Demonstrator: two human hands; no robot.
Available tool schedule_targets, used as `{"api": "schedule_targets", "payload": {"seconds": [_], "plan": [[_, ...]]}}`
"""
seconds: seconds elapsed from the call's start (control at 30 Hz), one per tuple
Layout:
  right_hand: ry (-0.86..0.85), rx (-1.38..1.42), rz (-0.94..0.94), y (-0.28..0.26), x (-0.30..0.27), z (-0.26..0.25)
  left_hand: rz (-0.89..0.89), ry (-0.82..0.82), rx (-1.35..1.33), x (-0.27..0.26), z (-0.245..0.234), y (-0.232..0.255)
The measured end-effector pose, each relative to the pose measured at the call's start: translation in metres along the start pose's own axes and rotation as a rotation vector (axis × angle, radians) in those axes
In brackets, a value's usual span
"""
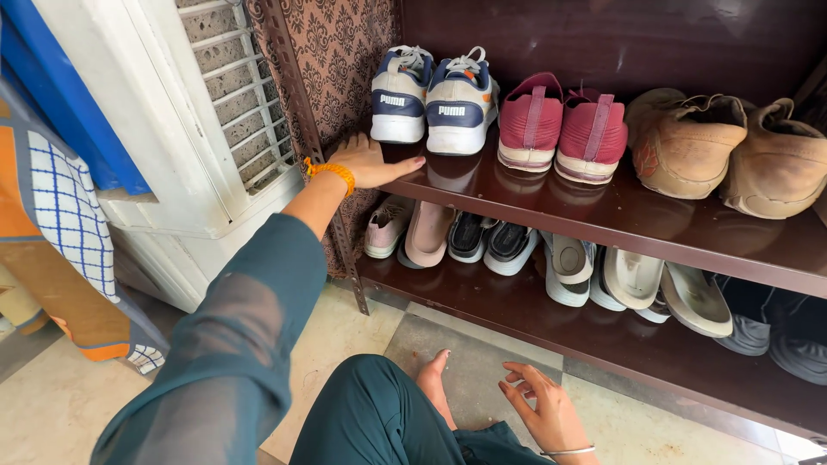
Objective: The person sits on the floor in front of a shoe rack and cleans a pair of red sneakers. They use a cloth to wipe the exterior and interior of the shoes, then place them back on the shelf.
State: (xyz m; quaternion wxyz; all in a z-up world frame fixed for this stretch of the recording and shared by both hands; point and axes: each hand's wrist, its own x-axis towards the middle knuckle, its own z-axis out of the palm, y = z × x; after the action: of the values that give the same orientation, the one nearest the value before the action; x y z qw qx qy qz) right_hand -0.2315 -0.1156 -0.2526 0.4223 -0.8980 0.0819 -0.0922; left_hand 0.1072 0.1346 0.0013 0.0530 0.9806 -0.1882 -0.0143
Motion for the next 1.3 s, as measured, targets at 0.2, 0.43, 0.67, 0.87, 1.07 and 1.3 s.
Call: {"api": "schedule_targets", "payload": {"seconds": [0.2, 0.43, 0.67, 0.87, 1.07, 1.3], "plan": [[-0.027, -0.001, -0.012, -0.003, -0.001, 0.003, 0.198, 0.026, -0.002, -0.022, 0.008, 0.019], [-0.031, 0.025, 0.004, -0.005, -0.002, 0.0, 0.502, 0.086, 0.033, -0.055, 0.011, 0.05], [0.003, 0.092, 0.001, 0.008, -0.001, 0.005, 1.264, 0.355, -0.17, -0.127, 0.041, 0.132], [0.208, 0.185, 0.039, 0.088, 0.012, 0.019, 1.131, -0.055, -0.009, -0.178, 0.124, 0.196], [0.308, 1.07, 0.198, 0.025, 0.003, -0.001, 1.121, 0.312, -0.733, -0.201, 0.209, 0.223], [0.421, 1.162, -0.253, -0.042, -0.017, -0.016, 0.852, 0.066, -1.283, -0.209, 0.308, 0.243]]}}
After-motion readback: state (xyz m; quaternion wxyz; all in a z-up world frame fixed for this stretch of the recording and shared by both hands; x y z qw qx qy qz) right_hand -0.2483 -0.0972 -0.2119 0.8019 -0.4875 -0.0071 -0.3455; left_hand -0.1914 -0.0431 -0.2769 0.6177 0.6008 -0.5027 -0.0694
